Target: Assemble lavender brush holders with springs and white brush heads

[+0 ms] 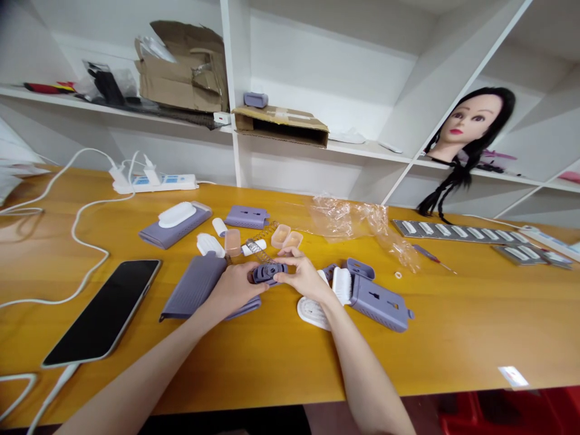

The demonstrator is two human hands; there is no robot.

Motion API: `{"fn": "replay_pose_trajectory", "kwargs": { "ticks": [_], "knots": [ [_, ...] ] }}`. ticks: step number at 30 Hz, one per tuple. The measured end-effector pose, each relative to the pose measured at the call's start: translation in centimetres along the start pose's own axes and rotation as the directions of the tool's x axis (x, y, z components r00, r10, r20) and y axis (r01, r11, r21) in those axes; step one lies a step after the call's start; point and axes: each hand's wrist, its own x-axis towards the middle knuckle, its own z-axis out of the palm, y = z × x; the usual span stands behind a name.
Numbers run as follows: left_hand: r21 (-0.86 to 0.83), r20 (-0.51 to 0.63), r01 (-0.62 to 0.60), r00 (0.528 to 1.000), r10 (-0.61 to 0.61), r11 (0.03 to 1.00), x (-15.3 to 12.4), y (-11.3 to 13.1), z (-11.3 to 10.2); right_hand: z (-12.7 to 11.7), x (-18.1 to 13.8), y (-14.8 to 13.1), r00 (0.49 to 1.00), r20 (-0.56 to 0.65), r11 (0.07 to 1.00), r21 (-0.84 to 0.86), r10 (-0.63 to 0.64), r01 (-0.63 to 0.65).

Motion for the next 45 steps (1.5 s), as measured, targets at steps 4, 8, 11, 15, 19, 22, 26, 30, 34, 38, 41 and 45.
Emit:
{"fn": "replay_pose_trajectory", "kwargs": {
  "ticks": [4, 8, 11, 15, 19, 22, 26, 30, 34, 38, 41, 45],
  "knots": [
    [-0.001, 0.022, -0.009, 1.000, 0.009, 1.000, 0.0, -0.1, -0.1, 0.0, 0.1, 0.5, 0.995, 0.098, 0.999, 0.004, 0.036, -0.036],
    [-0.022, 0.039, -0.055, 0.998, 0.056, 0.998, -0.2, -0.2, -0.3, 0.1, 0.1, 0.8, 0.989, 0.126, 0.997, -0.008, 0.078, -0.077],
    [-0.040, 0.061, -0.093, 0.994, 0.095, 0.995, -0.4, -0.2, -0.4, 0.1, 0.0, 0.6, 0.985, 0.141, 0.995, -0.009, 0.103, -0.102],
    [0.019, 0.047, -0.057, 0.997, 0.056, 0.998, -0.6, 0.0, -0.3, -0.2, -0.2, -0.1, 0.983, 0.155, 0.990, -0.118, 0.094, -0.076],
    [0.049, 0.056, -0.071, 0.996, 0.068, 0.996, -0.5, 0.1, -0.3, -0.2, -0.2, -0.4, 0.991, 0.126, 0.986, -0.163, 0.047, -0.026],
    [0.087, 0.061, -0.052, 0.997, 0.047, 0.995, -0.6, 0.1, -0.2, 0.3, 0.0, -0.1, 0.996, -0.010, 0.978, -0.190, 0.089, -0.090],
    [0.078, 0.031, -0.066, 0.997, 0.064, 0.995, -0.7, 0.1, -0.1, 1.1, 0.4, 0.6, 0.982, -0.117, 0.938, -0.297, 0.149, -0.178],
    [0.039, 0.045, -0.073, 0.996, 0.071, 0.997, -0.8, 0.0, 0.0, 1.5, 0.4, 0.9, 0.979, -0.158, 0.933, -0.317, 0.128, -0.173],
    [0.059, 0.053, -0.083, 0.995, 0.080, 0.995, -0.7, 0.0, 0.2, 1.8, 0.4, 0.9, 0.976, -0.195, 0.920, -0.357, 0.096, -0.162],
    [0.138, 0.064, -0.088, 0.995, 0.080, 0.987, -0.7, 0.1, 0.3, 2.0, 0.3, 0.6, 0.980, -0.180, 0.915, -0.374, 0.087, -0.150],
    [0.166, 0.058, -0.100, 0.994, 0.092, 0.981, -0.8, 0.1, 0.3, 1.7, 0.2, 0.0, 0.983, -0.137, 0.913, -0.372, 0.126, -0.169],
    [0.182, 0.064, -0.093, 0.994, 0.083, 0.979, -0.8, 0.1, 0.4, 1.0, 0.1, -0.8, 0.989, -0.078, 0.921, -0.360, 0.127, -0.146]
  ]
}}
